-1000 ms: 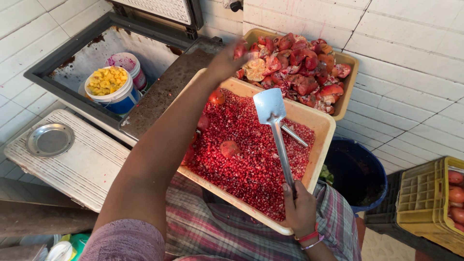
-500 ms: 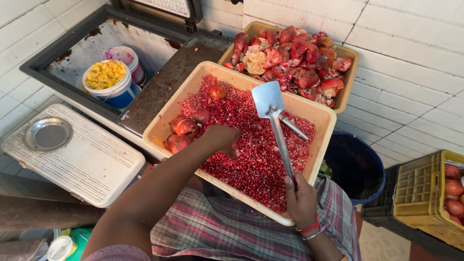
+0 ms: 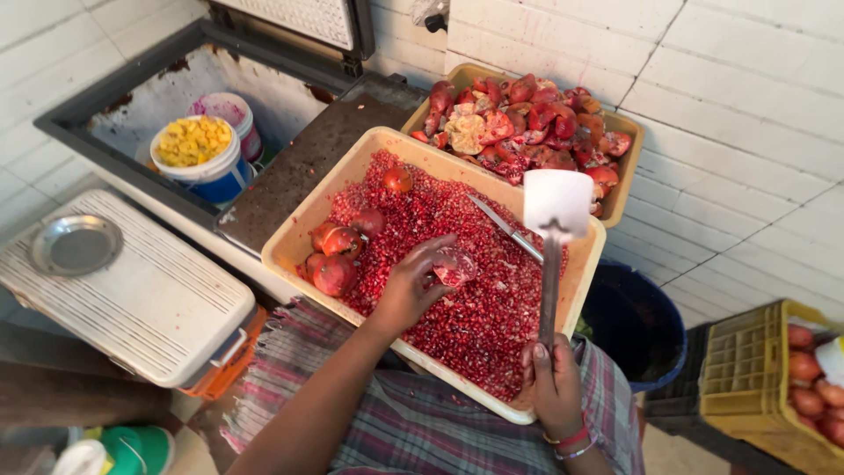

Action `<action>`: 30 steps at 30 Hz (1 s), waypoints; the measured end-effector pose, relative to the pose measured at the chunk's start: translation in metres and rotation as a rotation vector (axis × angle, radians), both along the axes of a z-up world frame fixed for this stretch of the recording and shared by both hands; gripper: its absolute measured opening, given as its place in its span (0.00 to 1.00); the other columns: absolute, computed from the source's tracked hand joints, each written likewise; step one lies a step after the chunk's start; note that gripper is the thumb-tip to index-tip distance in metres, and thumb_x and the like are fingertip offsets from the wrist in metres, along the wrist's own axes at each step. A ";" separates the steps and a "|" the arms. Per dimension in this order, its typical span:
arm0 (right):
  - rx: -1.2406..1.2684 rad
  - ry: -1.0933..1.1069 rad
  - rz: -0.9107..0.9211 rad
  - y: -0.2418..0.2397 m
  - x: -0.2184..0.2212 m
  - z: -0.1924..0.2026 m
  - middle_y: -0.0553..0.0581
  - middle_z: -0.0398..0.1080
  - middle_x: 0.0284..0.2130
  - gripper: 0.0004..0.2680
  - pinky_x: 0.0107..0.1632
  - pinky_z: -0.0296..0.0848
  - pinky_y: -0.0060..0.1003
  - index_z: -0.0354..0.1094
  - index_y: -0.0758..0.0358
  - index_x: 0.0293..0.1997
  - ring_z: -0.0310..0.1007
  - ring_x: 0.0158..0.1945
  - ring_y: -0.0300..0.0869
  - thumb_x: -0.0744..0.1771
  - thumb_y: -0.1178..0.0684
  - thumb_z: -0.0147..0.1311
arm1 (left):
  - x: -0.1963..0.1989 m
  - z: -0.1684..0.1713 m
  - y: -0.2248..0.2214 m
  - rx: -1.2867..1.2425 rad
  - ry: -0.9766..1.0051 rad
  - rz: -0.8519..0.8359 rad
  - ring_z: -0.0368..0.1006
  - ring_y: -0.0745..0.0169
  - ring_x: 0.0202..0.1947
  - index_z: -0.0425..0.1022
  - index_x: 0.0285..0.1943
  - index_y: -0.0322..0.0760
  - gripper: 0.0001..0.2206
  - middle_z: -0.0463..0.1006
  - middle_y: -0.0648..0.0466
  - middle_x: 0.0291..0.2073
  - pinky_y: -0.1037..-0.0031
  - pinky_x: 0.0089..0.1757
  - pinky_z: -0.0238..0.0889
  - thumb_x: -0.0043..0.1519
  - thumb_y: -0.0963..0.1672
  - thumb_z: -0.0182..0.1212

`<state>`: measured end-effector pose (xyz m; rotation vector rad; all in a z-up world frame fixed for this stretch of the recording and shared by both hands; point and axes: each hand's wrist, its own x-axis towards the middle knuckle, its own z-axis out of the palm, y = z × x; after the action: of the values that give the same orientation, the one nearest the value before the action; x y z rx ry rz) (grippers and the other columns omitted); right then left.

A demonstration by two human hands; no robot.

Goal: The person repeatedly strikes a pomegranate half with a metal spatula to release seeds into a large tub. They then use their hands to separate remaining seeds from the rind and place the empty rind into a separate container. The process is repeated for multiple pomegranate halves.

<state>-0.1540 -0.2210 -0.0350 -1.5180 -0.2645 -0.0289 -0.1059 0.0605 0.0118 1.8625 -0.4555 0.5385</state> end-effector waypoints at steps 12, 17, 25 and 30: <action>0.055 -0.008 -0.294 -0.080 -0.013 0.024 0.53 0.65 0.22 0.08 0.27 0.62 0.32 0.69 0.65 0.46 0.63 0.23 0.36 0.70 0.54 0.44 | 0.010 -0.073 0.002 -0.551 0.235 0.030 0.77 0.62 0.53 0.72 0.54 0.28 0.17 0.79 0.46 0.54 0.71 0.52 0.77 0.57 0.35 0.70; -0.090 0.011 -0.085 -0.072 -0.020 -0.007 0.53 0.68 0.19 0.09 0.26 0.66 0.34 0.69 0.64 0.43 0.67 0.22 0.38 0.70 0.51 0.44 | 0.007 -0.060 0.001 -0.453 0.267 0.155 0.80 0.64 0.47 0.74 0.52 0.28 0.17 0.82 0.48 0.48 0.73 0.47 0.79 0.55 0.37 0.73; -0.117 0.243 -0.103 -0.077 -0.029 -0.028 0.50 0.67 0.20 0.13 0.24 0.59 0.32 0.62 0.67 0.38 0.61 0.22 0.35 0.75 0.47 0.49 | 0.014 -0.090 0.000 -0.770 0.260 0.075 0.81 0.63 0.41 0.70 0.50 0.31 0.13 0.82 0.48 0.41 0.70 0.42 0.79 0.60 0.38 0.68; -0.361 -0.048 -0.024 0.007 0.019 0.012 0.52 0.79 0.36 0.09 0.40 0.73 0.30 0.75 0.69 0.45 0.74 0.36 0.33 0.65 0.54 0.64 | 0.007 -0.098 -0.039 -0.975 0.518 -0.213 0.77 0.65 0.30 0.69 0.51 0.34 0.08 0.80 0.49 0.38 0.76 0.31 0.71 0.69 0.43 0.59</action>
<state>-0.1349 -0.2145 -0.0229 -1.8816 -0.3010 -0.0380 -0.0993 0.0211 -0.0867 0.9318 -0.0065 0.0685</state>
